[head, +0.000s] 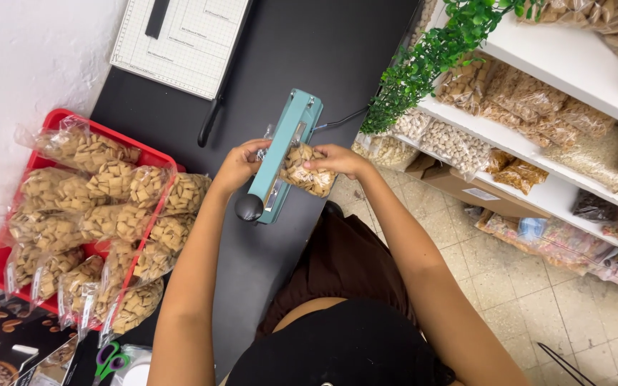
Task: Using a manual heat sealer to seal individual plastic bags filled with cookies.
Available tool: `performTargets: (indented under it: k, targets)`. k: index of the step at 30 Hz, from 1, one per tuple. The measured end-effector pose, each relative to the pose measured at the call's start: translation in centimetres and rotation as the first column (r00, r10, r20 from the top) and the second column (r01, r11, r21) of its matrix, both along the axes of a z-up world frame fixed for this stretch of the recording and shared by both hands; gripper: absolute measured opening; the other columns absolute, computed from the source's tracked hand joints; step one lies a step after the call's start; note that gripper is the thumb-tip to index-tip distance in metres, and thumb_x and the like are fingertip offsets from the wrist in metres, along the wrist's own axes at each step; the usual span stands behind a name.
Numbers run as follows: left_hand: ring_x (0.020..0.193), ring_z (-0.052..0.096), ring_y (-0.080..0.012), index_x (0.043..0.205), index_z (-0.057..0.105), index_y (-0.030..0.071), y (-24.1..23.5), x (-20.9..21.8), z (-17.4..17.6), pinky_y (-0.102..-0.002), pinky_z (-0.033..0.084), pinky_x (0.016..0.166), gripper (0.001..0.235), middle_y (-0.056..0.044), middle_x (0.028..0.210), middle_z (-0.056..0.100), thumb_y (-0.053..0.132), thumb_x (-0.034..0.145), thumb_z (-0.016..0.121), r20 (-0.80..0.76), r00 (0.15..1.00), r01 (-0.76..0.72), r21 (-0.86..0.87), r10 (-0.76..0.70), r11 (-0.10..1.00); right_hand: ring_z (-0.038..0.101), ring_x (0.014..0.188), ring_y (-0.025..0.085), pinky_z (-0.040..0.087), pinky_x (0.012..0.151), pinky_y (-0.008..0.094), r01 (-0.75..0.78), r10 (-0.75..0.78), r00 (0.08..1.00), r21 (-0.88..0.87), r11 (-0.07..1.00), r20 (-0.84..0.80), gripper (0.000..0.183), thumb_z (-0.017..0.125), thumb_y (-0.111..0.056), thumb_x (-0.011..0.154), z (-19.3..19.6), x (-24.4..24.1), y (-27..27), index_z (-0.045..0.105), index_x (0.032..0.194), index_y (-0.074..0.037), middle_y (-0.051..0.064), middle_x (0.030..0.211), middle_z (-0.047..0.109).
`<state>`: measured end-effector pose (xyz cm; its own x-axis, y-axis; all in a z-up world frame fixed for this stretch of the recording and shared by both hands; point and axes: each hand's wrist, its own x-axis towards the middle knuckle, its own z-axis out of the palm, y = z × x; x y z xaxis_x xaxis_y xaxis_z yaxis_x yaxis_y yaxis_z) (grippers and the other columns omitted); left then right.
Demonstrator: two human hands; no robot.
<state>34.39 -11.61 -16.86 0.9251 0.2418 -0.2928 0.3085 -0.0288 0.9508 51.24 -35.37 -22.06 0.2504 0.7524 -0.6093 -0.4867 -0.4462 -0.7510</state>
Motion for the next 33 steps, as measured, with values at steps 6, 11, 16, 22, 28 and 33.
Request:
performTargets:
  k: [6,11,16,22,28,33]
  targets:
    - [0.073,0.064,-0.0164,0.128,0.068,-0.001,-0.6,0.0,0.9,-0.029,0.054,0.062,0.049,-0.018,0.131,0.063,-0.014,0.081,0.064,-0.009,1.0,-0.029,-0.079,0.028,0.996,0.075,0.089,0.026,0.066,0.072,0.04,0.077,-0.076,0.997,-0.033,0.997,0.028,0.065,0.091,-0.036,0.08,2.8,-0.5,-0.6,0.063,0.128,-0.001,0.016,0.101,0.071]
    - [0.071,0.063,-0.0138,0.131,0.068,0.001,-0.1,0.0,-0.2,-0.027,0.055,0.06,0.051,-0.015,0.135,0.06,-0.014,0.082,0.064,0.0,1.0,-0.009,-0.157,0.009,0.988,0.071,0.09,0.023,0.064,0.066,0.035,0.056,-0.03,0.986,-0.16,0.986,0.162,0.072,0.086,-0.054,0.08,3.6,-0.9,-1.0,0.064,0.13,-0.008,0.012,0.106,0.07]
    - [0.071,0.062,-0.013,0.133,0.065,0.0,0.4,0.2,-0.4,-0.025,0.053,0.06,0.052,-0.016,0.137,0.058,-0.014,0.083,0.064,0.021,1.0,0.016,-0.194,-0.012,0.981,0.071,0.087,0.023,0.063,0.063,0.034,0.102,-0.052,0.972,-0.214,0.971,0.23,0.069,0.085,-0.055,0.079,4.5,-1.3,-0.8,0.068,0.126,-0.009,0.011,0.104,0.071]
    - [0.067,0.061,-0.0107,0.135,0.067,0.005,0.8,0.3,-1.8,-0.024,0.053,0.057,0.056,-0.013,0.14,0.059,-0.011,0.082,0.068,0.044,0.998,0.059,-0.188,-0.051,0.98,0.073,0.09,0.028,0.064,0.064,0.037,0.15,-0.066,0.949,-0.258,0.954,0.31,0.068,0.084,-0.055,0.077,5.8,-1.9,-0.3,0.07,0.124,-0.007,0.018,0.106,0.071]
    - [0.065,0.061,-0.0103,0.136,0.066,0.005,0.6,0.1,-2.2,-0.023,0.052,0.056,0.056,-0.013,0.14,0.059,-0.01,0.082,0.069,0.069,0.997,0.035,-0.213,-0.021,0.976,0.07,0.109,0.04,0.064,0.074,0.046,0.131,0.012,0.91,-0.313,0.941,0.415,0.072,0.078,-0.06,0.082,8.9,-2.7,-0.1,0.068,0.131,-0.009,0.025,0.122,0.068]
    - [0.063,0.064,-0.0098,0.134,0.069,0.008,0.4,0.0,-2.0,-0.021,0.053,0.055,0.056,-0.012,0.138,0.062,-0.009,0.08,0.071,0.086,0.996,0.009,-0.224,0.01,0.975,0.07,0.106,0.025,0.051,0.1,0.042,0.245,-0.097,0.211,0.043,0.969,0.973,0.022,0.069,-0.029,0.099,9.8,-0.8,1.4,0.072,0.119,-0.018,0.003,0.107,0.074]
